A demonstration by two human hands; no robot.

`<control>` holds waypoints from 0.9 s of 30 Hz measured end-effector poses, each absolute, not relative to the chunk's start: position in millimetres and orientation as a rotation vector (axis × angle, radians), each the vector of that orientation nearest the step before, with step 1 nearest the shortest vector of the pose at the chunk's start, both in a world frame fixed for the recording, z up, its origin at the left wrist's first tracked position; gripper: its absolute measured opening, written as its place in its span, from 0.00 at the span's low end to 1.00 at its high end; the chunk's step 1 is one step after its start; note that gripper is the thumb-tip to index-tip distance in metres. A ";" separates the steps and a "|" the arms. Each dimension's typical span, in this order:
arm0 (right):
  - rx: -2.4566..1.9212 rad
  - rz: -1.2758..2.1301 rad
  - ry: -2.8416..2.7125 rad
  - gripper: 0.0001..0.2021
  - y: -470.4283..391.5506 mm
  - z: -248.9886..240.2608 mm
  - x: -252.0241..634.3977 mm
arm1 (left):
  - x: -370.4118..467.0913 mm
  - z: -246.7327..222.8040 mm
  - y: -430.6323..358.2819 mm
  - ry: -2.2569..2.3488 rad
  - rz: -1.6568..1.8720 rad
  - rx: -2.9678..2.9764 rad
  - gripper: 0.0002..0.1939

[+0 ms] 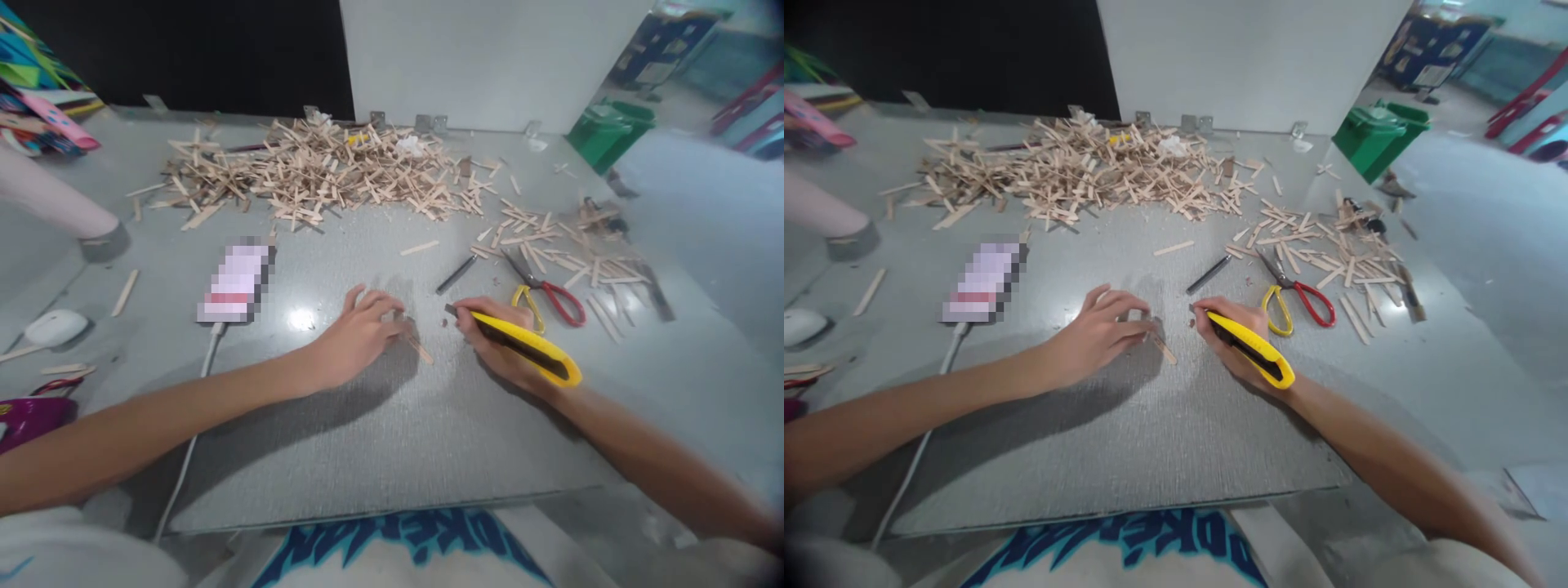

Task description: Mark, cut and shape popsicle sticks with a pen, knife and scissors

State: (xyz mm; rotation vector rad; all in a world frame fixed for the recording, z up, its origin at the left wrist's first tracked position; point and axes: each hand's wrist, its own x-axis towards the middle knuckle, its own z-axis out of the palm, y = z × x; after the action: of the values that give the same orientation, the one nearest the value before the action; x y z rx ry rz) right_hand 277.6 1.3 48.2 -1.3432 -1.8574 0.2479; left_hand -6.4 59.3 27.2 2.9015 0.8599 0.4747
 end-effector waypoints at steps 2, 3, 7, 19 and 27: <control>-1.340 0.202 -1.866 0.10 3.3 44.9 280.4 | 3.3 22.5 66.2 0.866 0.417 2.931 0.14; -1.338 0.181 -1.871 0.10 4.4 43.2 281.5 | 7.5 21.8 70.1 0.862 0.394 2.930 0.15; -1.297 0.163 -1.897 0.12 9.0 36.5 284.6 | 14.4 34.1 78.7 0.876 0.371 2.905 0.14; -1.255 0.207 -1.919 0.11 21.2 22.0 287.2 | -20.2 51.0 -37.9 0.721 0.226 2.717 0.14; -1.178 0.161 -1.955 0.08 18.5 19.7 289.3 | -28.5 51.8 170.9 1.501 0.355 2.474 0.18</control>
State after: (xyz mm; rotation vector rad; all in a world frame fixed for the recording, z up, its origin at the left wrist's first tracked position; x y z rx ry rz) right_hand 289.3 18.5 19.7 -1.1776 -1.9554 0.1613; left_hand -28.5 170.9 51.8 2.4743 1.5006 0.3548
